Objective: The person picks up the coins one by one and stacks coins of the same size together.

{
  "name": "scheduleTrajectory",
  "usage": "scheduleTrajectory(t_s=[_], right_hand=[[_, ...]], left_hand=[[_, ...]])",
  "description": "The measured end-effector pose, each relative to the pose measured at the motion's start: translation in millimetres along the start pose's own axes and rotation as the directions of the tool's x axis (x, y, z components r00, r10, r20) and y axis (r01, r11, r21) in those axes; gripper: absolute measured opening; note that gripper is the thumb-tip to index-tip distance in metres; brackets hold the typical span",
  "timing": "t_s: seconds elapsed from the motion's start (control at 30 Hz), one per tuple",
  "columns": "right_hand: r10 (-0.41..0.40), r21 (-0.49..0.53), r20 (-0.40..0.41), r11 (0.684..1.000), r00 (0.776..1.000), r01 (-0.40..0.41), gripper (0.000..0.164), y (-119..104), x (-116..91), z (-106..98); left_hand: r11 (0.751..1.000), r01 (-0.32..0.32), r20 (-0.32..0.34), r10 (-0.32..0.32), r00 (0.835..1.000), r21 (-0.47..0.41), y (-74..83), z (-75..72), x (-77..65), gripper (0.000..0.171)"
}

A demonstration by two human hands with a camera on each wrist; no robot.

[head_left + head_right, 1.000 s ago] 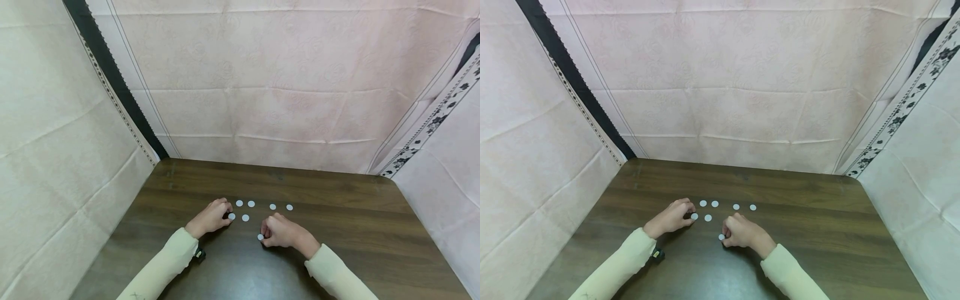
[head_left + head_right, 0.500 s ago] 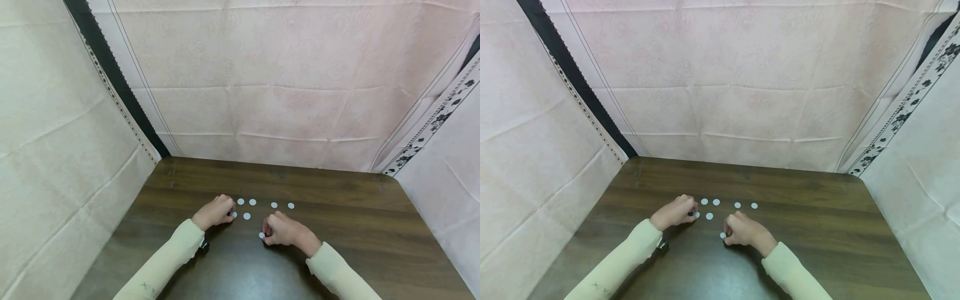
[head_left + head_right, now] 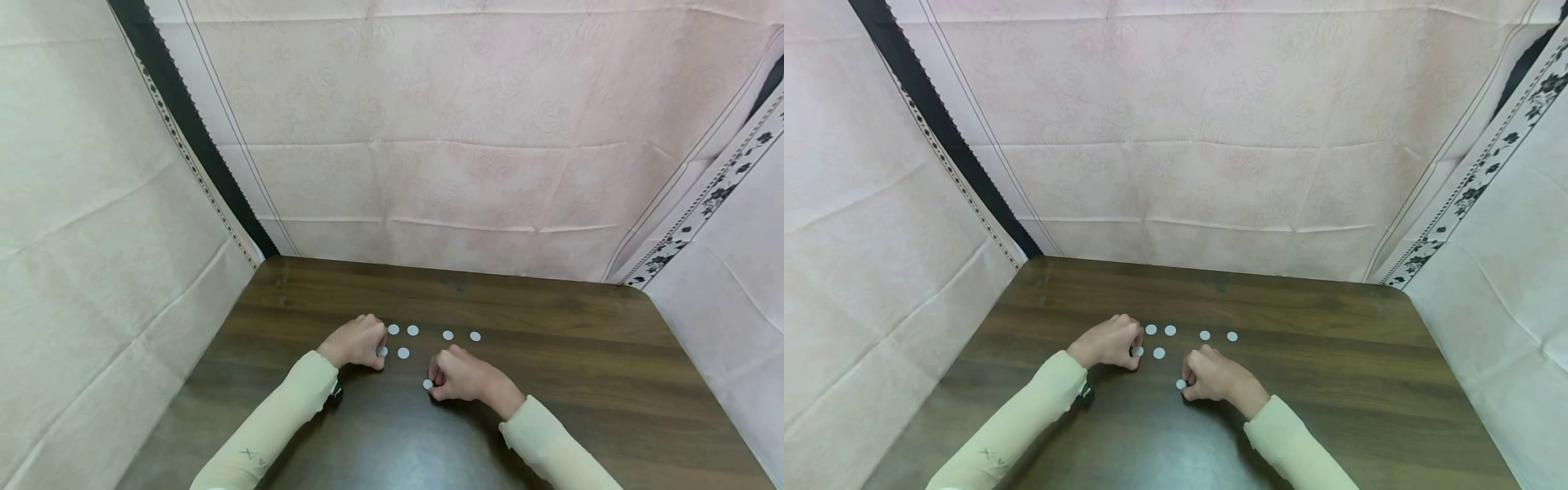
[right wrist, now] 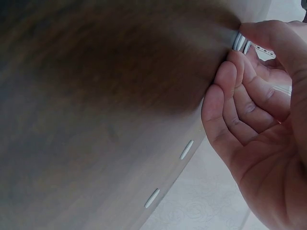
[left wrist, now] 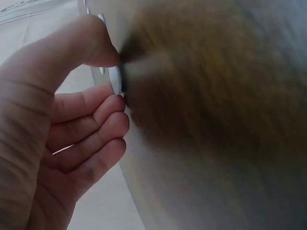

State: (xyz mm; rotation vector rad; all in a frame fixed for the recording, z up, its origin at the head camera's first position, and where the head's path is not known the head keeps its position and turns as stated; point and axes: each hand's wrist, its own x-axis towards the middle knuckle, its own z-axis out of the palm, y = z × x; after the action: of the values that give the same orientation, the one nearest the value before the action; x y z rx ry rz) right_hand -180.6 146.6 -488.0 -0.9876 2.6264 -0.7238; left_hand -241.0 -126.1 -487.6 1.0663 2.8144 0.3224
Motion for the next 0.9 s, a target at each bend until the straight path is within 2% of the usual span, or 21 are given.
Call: scheduleTrajectory(t_s=[0.43,0.9], right_hand=[[-0.001,0.001,0.003,1.0,1.0,0.001,0.01,3,1,1],[0.012,0.006,0.015,1.0,1.0,-0.012,0.011,4,1,3]], left_hand=[[1.0,0.015,0.033,-0.015,0.999,0.017,4.9,-3.2,-3.9,0.014],[0.999,-0.028,-0.003,0.029,1.0,0.038,16.4,-8.0,-23.3,0.013]])
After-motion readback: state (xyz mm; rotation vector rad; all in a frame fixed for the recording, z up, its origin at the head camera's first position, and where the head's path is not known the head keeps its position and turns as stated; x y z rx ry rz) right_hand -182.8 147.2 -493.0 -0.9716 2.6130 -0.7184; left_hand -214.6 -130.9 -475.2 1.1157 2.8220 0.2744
